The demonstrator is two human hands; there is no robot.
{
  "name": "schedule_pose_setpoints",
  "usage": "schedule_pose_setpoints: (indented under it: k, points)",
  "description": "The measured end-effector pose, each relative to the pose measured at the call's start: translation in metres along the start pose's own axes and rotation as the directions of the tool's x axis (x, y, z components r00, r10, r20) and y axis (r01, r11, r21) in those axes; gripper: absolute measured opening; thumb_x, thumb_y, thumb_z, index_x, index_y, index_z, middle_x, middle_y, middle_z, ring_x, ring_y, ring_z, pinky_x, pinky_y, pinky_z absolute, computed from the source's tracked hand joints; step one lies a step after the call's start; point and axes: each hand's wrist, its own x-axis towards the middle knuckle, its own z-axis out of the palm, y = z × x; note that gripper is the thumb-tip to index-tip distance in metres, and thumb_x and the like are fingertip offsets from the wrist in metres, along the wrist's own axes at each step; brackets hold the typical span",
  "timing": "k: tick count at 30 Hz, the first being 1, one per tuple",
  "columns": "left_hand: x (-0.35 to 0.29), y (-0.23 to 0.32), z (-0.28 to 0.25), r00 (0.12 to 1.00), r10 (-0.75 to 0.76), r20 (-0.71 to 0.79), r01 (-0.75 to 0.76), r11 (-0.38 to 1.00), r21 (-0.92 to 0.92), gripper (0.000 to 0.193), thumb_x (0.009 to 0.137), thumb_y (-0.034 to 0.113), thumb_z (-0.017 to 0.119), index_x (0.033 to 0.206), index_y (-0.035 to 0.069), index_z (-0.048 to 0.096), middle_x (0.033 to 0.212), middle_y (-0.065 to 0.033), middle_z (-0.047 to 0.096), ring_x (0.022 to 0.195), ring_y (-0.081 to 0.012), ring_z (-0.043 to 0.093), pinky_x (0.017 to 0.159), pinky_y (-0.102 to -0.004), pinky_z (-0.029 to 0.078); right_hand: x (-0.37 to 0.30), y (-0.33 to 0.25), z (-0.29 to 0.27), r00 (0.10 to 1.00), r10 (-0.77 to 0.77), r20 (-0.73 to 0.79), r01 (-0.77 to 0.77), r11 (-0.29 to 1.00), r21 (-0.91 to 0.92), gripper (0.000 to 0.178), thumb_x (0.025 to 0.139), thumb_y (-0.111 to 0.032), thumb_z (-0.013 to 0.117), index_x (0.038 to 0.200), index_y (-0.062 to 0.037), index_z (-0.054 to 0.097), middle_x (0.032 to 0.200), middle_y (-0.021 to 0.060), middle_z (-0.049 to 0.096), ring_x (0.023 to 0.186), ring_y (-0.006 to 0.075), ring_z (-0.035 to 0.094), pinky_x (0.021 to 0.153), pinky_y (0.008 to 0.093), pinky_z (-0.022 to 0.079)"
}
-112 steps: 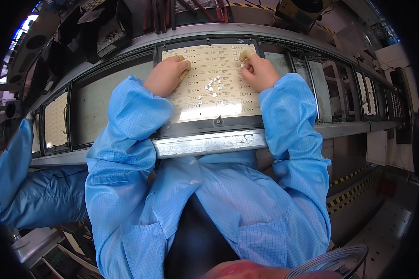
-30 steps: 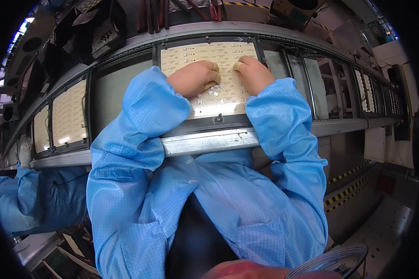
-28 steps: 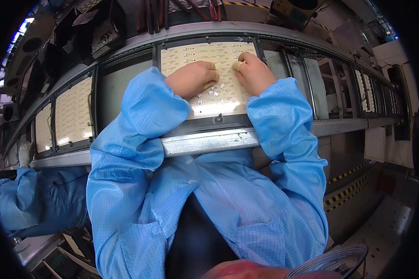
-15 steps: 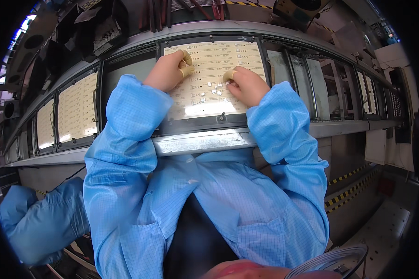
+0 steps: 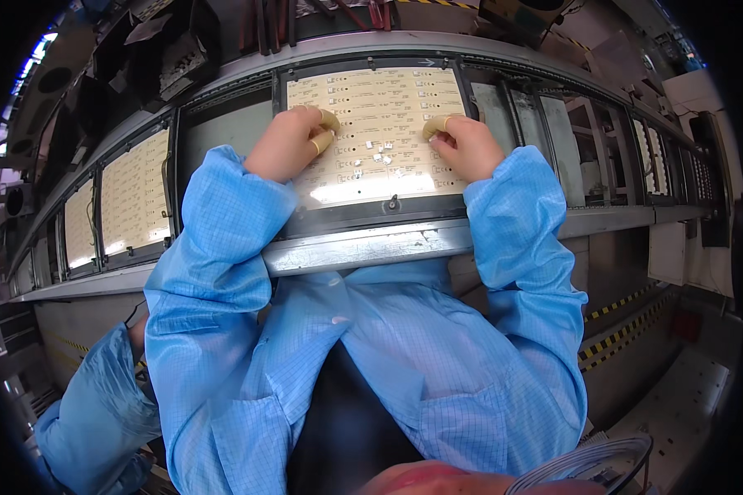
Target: Placing small components onto a circuit board on a conveyor belt.
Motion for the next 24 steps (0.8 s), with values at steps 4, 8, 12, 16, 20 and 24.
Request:
schedule_pose_setpoints:
  k: [4, 8, 12, 16, 20, 24]
  points:
    - [0.000, -0.008, 0.008, 0.989, 0.151, -0.008, -0.148, 0.977, 0.153, 0.019, 0.078, 0.006, 0.060, 0.096, 0.003, 0.064, 0.092, -0.0172, 0.059, 0.084, -0.0304, 0.059, 0.078, -0.0348, 0.047, -0.001, -0.003, -0.005, 0.996, 0.081, 0.046, -0.079, 0.996, -0.050, 0.016, 0.077, -0.006, 0.062, 0.094, -0.0047, 0.063, 0.079, 0.0110, 0.058, 0.067, 0.0201, 0.058, 0.063, 0.0295, 0.047]
    - [-0.001, 0.002, 0.011, 0.991, 0.132, -0.026, -0.125, 0.973, 0.196, 0.018, 0.079, 0.007, 0.059, 0.095, 0.002, 0.064, 0.091, -0.0170, 0.058, 0.088, -0.0324, 0.058, 0.081, -0.0351, 0.046, -0.001, 0.008, -0.002, 1.000, -0.017, -0.008, 0.017, 1.000, -0.014, 0.018, 0.077, -0.006, 0.062, 0.095, -0.0038, 0.062, 0.078, 0.0108, 0.059, 0.067, 0.0191, 0.058, 0.063, 0.0286, 0.048]
    - [0.000, -0.001, 0.016, 0.972, 0.234, -0.014, -0.221, 0.932, 0.286, 0.016, 0.080, 0.006, 0.057, 0.095, 0.001, 0.063, 0.092, -0.0165, 0.058, 0.087, -0.0324, 0.057, 0.078, -0.0363, 0.047, 0.000, 0.011, 0.000, 0.999, 0.028, 0.023, -0.028, 1.000, -0.004, 0.018, 0.078, -0.006, 0.062, 0.096, -0.0036, 0.061, 0.080, 0.0104, 0.060, 0.070, 0.0185, 0.059, 0.066, 0.0276, 0.048]
    - [0.003, -0.003, 0.018, 0.956, 0.292, 0.015, -0.275, 0.884, 0.377, 0.016, 0.082, 0.009, 0.057, 0.096, 0.002, 0.062, 0.093, -0.0158, 0.058, 0.086, -0.0326, 0.057, 0.077, -0.0360, 0.048, 0.004, 0.008, 0.001, 0.992, 0.118, -0.040, -0.116, 0.993, 0.037, 0.015, 0.080, -0.005, 0.062, 0.095, -0.0035, 0.061, 0.081, 0.0110, 0.061, 0.071, 0.0187, 0.060, 0.067, 0.0286, 0.049]
    - [0.001, 0.004, 0.015, 0.943, 0.330, 0.029, -0.307, 0.839, 0.449, 0.018, 0.082, 0.009, 0.057, 0.098, 0.002, 0.061, 0.094, -0.0154, 0.058, 0.088, -0.0321, 0.057, 0.078, -0.0354, 0.047, 0.006, 0.007, -0.003, 0.996, 0.082, -0.036, -0.082, 0.996, -0.015, 0.012, 0.082, -0.010, 0.059, 0.091, -0.0017, 0.062, 0.086, 0.0141, 0.061, 0.082, 0.0276, 0.061, 0.075, 0.0345, 0.049]
    - [0.008, 0.012, 0.025, 0.903, 0.426, 0.051, -0.418, 0.846, 0.332, 0.020, 0.082, 0.012, 0.056, 0.099, 0.003, 0.060, 0.099, -0.0134, 0.057, 0.093, -0.0299, 0.056, 0.082, -0.0368, 0.046, 0.007, 0.010, 0.000, 0.998, 0.015, -0.068, -0.019, 0.998, -0.056, 0.013, 0.081, -0.010, 0.060, 0.092, -0.0023, 0.062, 0.091, 0.0130, 0.058, 0.087, 0.0281, 0.059, 0.078, 0.0349, 0.048]
